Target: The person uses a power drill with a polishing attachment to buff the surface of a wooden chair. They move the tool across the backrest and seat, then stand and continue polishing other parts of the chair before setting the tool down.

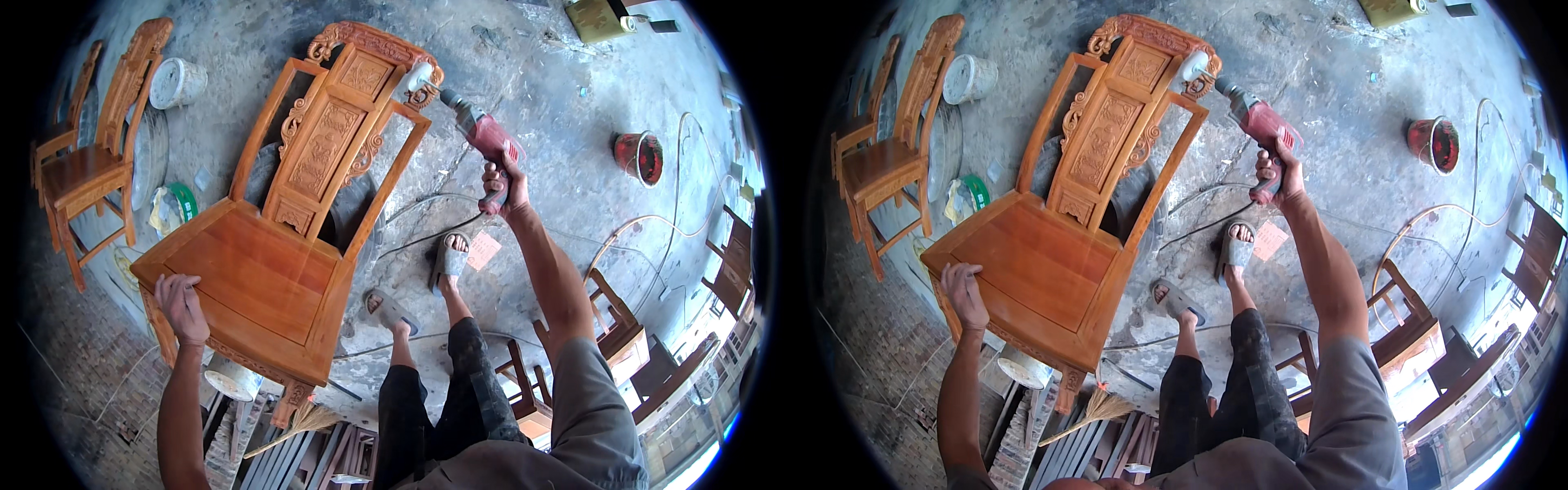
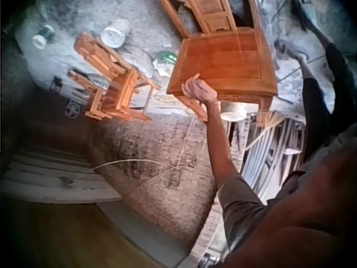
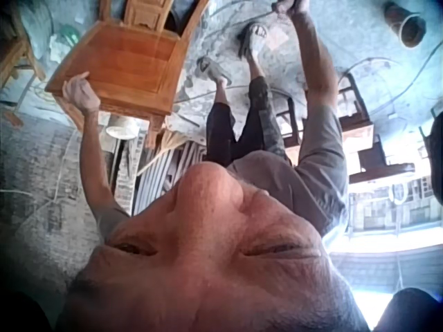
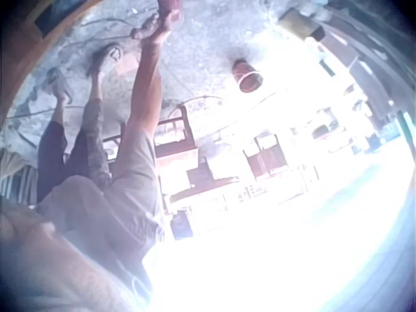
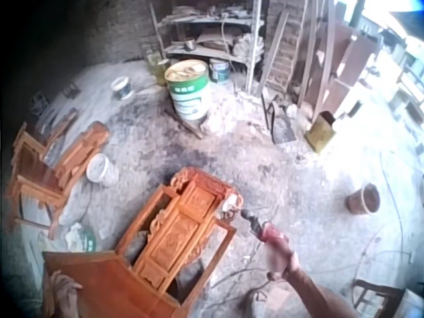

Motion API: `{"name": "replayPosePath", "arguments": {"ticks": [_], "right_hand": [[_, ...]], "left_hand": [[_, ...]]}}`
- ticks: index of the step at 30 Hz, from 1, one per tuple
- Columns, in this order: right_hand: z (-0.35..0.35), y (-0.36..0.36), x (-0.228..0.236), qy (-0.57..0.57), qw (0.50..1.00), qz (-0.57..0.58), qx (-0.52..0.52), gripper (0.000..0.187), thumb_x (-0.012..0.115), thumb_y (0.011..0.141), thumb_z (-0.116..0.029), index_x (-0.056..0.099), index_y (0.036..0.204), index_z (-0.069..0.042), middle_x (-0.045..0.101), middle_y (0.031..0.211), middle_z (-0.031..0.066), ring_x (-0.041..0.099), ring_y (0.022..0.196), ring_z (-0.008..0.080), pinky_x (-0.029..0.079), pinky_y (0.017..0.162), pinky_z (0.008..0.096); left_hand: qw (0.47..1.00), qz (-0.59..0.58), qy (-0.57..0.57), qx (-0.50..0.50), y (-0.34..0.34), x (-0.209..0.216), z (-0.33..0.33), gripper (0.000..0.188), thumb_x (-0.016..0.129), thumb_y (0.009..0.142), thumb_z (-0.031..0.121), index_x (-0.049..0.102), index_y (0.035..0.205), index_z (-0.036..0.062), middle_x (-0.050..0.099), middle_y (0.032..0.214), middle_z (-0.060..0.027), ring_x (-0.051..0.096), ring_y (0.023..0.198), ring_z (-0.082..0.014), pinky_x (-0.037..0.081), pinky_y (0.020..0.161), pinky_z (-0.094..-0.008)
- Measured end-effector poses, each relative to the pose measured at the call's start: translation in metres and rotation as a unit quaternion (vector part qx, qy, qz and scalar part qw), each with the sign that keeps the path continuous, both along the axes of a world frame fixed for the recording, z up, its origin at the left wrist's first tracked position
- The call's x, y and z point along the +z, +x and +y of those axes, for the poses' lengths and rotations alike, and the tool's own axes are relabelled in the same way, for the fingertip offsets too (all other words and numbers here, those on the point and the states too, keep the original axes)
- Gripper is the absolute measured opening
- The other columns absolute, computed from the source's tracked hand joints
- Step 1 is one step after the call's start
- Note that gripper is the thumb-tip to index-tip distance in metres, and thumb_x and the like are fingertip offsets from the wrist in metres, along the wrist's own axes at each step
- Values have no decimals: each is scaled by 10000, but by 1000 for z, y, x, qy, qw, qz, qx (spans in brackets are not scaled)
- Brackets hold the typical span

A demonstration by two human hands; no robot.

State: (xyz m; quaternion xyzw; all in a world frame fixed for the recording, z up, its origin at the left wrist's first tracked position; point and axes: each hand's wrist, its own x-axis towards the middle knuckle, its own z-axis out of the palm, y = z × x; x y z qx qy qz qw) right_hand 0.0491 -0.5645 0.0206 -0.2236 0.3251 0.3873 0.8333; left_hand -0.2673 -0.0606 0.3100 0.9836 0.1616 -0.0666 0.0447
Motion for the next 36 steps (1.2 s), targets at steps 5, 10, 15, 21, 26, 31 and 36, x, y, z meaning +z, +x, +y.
{"name": "replayPosePath", "arguments": {"ticks": [5, 10, 15, 21, 26, 31, 36], "right_hand": [[6, 22, 5, -32, 997, -14, 62, 328, 634, 988, -342, 536, 1110, -53, 573, 821, 60, 507, 620, 93, 397, 436, 186], [-2, 19, 8, -34, 996, 10, 79, 334, 629, 989, -336, 542, 1090, -29, 571, 831, 63, 509, 630, 97, 392, 432, 185], [-12, 28, 4, -31, 996, 10, 79, 357, 635, 984, -346, 543, 1097, -20, 574, 848, 68, 513, 636, 98, 396, 434, 183], [-19, 22, 9, -39, 996, -1, 80, 364, 632, 986, -349, 547, 1111, -17, 576, 845, 66, 514, 639, 98, 399, 436, 183], [-32, 10, 13, -16, 999, 26, 44, 386, 640, 981, -362, 554, 1119, -12, 574, 841, 58, 502, 620, 90, 390, 426, 183], [-32, -19, 13, -21, 999, 35, 27, 393, 643, 974, -368, 553, 1116, -13, 574, 847, 57, 505, 630, 85, 390, 435, 175], [-13, -22, 8, -16, 999, 38, -4, 404, 654, 969, -391, 557, 1099, -21, 578, 815, 53, 503, 609, 86, 391, 436, 176]], "left_hand": [[1000, 0, 5, -3, -1, -2, 1, 323, 370, 1009, 216, 643, 948, 55, 652, 963, -115, 571, 1053, -319, 277, 1147, -516], [1000, 8, 3, 1, -4, -2, 3, 360, 342, 1035, 260, 627, 950, 57, 633, 963, -116, 559, 1056, -321, 268, 1159, -523], [1000, 13, 1, -1, -2, -2, 1, 357, 335, 1043, 255, 621, 951, 60, 626, 964, -115, 554, 1060, -320, 267, 1162, -525], [1000, 12, 0, -3, -2, 0, 1, 303, 371, 1017, 211, 625, 949, 61, 637, 960, -109, 559, 1059, -317, 273, 1154, -521], [1000, 2, -4, -7, 2, -2, 0, 275, 391, 994, 193, 630, 960, 61, 650, 966, -99, 565, 1059, -317, 278, 1143, -527], [1000, 7, -5, -2, -3, -1, 4, 292, 388, 1013, 218, 630, 979, 59, 642, 979, -110, 557, 1070, -323, 278, 1140, -540], [1000, 8, -6, 3, -9, -1, 5, 304, 375, 1037, 222, 629, 975, 66, 628, 984, -113, 550, 1078, -310, 265, 1160, -525]]}}
